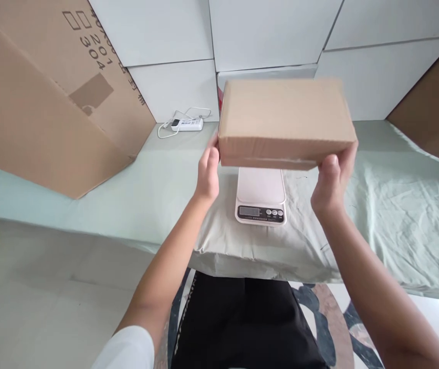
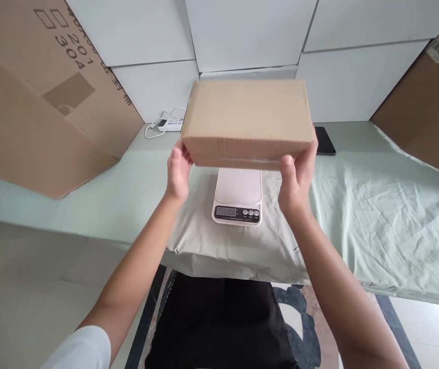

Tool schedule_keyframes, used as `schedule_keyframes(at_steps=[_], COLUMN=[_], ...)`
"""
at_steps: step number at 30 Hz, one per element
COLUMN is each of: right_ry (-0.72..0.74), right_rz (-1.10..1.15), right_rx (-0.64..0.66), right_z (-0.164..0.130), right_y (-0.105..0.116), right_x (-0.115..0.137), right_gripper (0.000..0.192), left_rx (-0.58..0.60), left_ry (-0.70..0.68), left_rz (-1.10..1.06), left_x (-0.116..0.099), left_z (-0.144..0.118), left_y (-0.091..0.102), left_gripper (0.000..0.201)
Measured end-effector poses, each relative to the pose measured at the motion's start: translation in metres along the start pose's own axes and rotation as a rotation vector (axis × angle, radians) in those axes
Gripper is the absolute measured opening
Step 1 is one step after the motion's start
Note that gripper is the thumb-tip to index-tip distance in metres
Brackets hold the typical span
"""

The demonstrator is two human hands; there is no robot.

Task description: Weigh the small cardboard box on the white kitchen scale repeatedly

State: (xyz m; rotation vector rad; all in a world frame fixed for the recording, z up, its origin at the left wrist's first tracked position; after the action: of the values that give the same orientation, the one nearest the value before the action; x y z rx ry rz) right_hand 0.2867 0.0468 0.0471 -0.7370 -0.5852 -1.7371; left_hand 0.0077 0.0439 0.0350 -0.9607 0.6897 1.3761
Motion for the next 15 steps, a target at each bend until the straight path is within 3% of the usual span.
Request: schedule_keyframes(at_steps=[3, 6, 9, 12, 15], right_ry=[0.125, 0.008, -0.076, -0.116, -0.138], right_rz=[0.030, 0.061, 0.081, 0.043, 0.023], right_rx=[0.019, 0.040, 0.025, 0.020, 0.019], right_z=[0.031, 0.041, 0.034, 0.026, 0.024], right_y=[-0.019, -0.035, -0.038, -0.033, -0.030], right_x=[-0.027, -0.076, -0.119, -0.139, -0.142], right_gripper=[0.081, 0.095, 0.105, 0.096, 0.089], left_rx=[-0.006, -0.089, -0.102, -0.078, -0.089], left_ry=[0.007, 0.126, 0.210, 0.219, 0.257], left_rz=[-0.062, -0.083, -0.088, -0.093, -0.095], left_x=[0.030, 0.079, 0.116, 0.132, 0.138], left_z=[0.040, 0.058, 0.058, 0.055, 0.057], left_y=[-0.005, -0.006, -0.005, -0.002, 0.000], left_gripper=[0.089, 0.089, 0.085, 0.082, 0.079])
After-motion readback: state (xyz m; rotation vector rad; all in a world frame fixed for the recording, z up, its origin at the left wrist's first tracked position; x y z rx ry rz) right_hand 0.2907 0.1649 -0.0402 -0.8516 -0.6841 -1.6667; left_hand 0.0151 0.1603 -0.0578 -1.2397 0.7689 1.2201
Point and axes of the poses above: each hand's wrist, its own z-axis towards the middle knuckle, its own y-axis out of the back of the hand, x = y × z, the point moved 2 cm from there along z, towards the middle knuckle, and after that the axes turned 2 degrees about y, right-handed, at the moved point
